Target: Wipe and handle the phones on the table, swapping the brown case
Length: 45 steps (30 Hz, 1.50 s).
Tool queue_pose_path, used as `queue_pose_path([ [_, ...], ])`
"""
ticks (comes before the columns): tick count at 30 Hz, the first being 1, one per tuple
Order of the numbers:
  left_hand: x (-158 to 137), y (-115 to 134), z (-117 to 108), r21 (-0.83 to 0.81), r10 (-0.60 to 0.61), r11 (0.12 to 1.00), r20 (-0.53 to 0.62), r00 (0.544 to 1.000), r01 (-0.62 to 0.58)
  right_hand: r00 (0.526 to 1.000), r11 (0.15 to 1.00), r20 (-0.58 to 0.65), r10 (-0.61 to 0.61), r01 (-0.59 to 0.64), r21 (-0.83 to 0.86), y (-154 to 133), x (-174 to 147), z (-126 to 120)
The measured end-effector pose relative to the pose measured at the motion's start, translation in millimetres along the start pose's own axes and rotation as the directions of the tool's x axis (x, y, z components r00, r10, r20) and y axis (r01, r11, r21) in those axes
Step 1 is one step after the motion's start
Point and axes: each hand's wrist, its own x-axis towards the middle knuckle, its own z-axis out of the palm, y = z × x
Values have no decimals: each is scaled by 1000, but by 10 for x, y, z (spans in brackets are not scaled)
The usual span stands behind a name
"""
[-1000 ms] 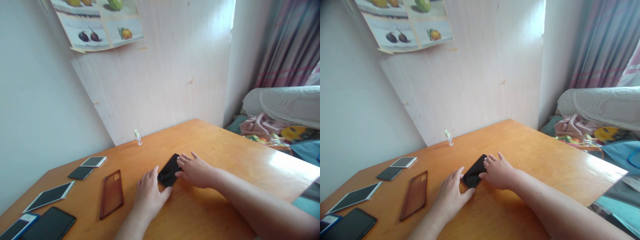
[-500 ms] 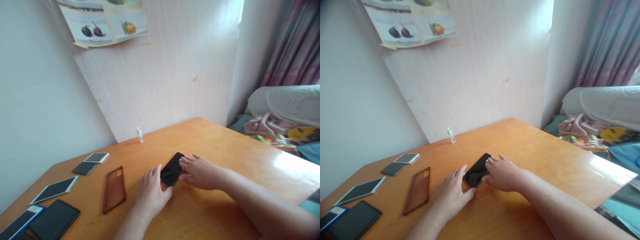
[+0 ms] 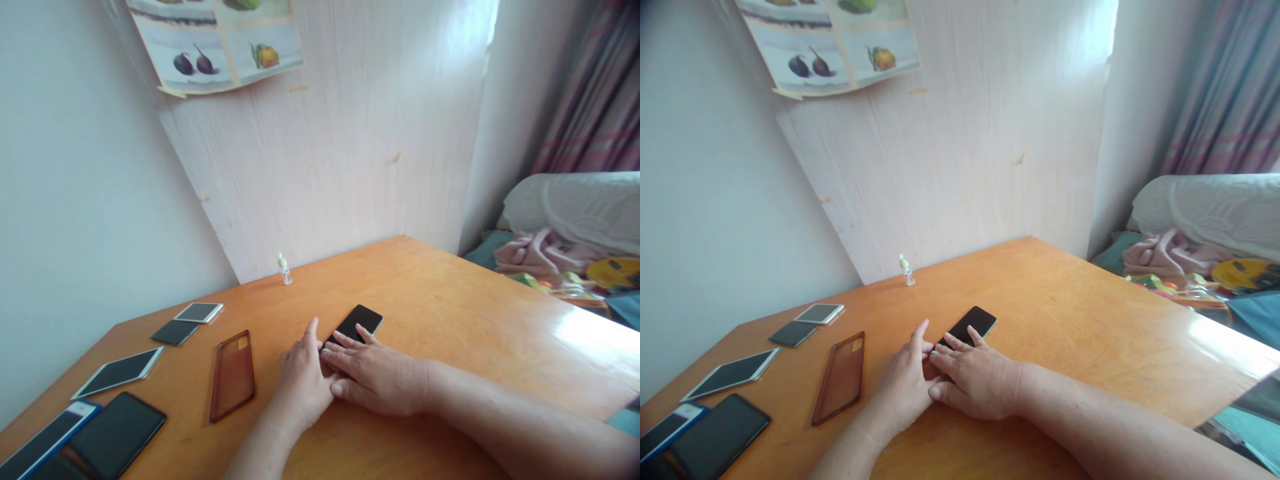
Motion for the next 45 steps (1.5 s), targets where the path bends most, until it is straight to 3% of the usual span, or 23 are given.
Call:
queue_pose_path([
  [4, 2, -43, 21, 7, 48, 999, -25, 999, -48, 999, 1000, -42, 15, -15, 10, -35, 19, 14],
  [9, 19, -5, 46, -13, -12, 1000, -55, 998, 11, 992, 993, -116, 52, -63, -98, 45, 69, 57],
  [12, 34, 15, 76, -38, -60, 998, -101, 993, 57, 951, 946, -215, 223, -264, -188, 288, 112, 30],
  [14, 38, 17, 94, -38, -70, 997, -116, 991, 66, 884, 873, -273, 379, -439, -213, 460, 124, -5],
  [16, 37, 13, 106, -30, -63, 998, -120, 991, 60, 838, 823, -295, 459, -526, -213, 537, 116, -29],
  [18, 34, 6, 107, -26, -49, 999, -123, 991, 46, 867, 856, -267, 421, -478, -199, 469, 94, -21],
  [21, 27, -3, 90, -21, -36, 999, -96, 995, 34, 969, 967, -144, 201, -220, -127, 192, 58, 34],
  [24, 25, -1, 70, -21, -34, 999, -59, 998, 33, 996, 996, -78, 54, -59, -71, 49, 64, 56],
  [27, 31, 15, 69, -27, -52, 998, -72, 996, 50, 970, 967, -149, 191, -213, -143, 236, 117, 2],
  [29, 34, 26, 76, -24, -58, 998, -87, 994, 56, 912, 903, -222, 344, -386, -187, 423, 149, -40],
  [31, 36, 30, 81, -22, -59, 998, -84, 995, 58, 873, 860, -248, 419, -469, -199, 513, 157, -54],
  [33, 35, 26, 81, -28, -64, 998, -70, 995, 62, 908, 895, -207, 365, -403, -190, 452, 141, -27],
  [36, 30, 14, 74, -27, -51, 998, -61, 997, 49, 986, 981, -93, 142, -153, -123, 212, 104, 48],
  [38, 27, 10, 69, -21, -41, 999, -68, 997, 40, 997, 994, -52, 56, -60, -93, 131, 97, 69],
  [39, 25, 11, 67, -18, -40, 999, -73, 997, 39, 996, 992, -61, 68, -74, -103, 147, 100, 63],
  [41, 24, 18, 66, -16, -47, 999, -80, 996, 46, 973, 964, -124, 195, -213, -156, 282, 113, 20],
  [43, 25, 23, 68, -15, -52, 999, -77, 996, 51, 908, 893, -199, 369, -406, -195, 475, 119, -35],
  [45, 25, 21, 71, -12, -53, 999, -69, 996, 52, 854, 835, -234, 464, -510, -207, 594, 104, -68],
])
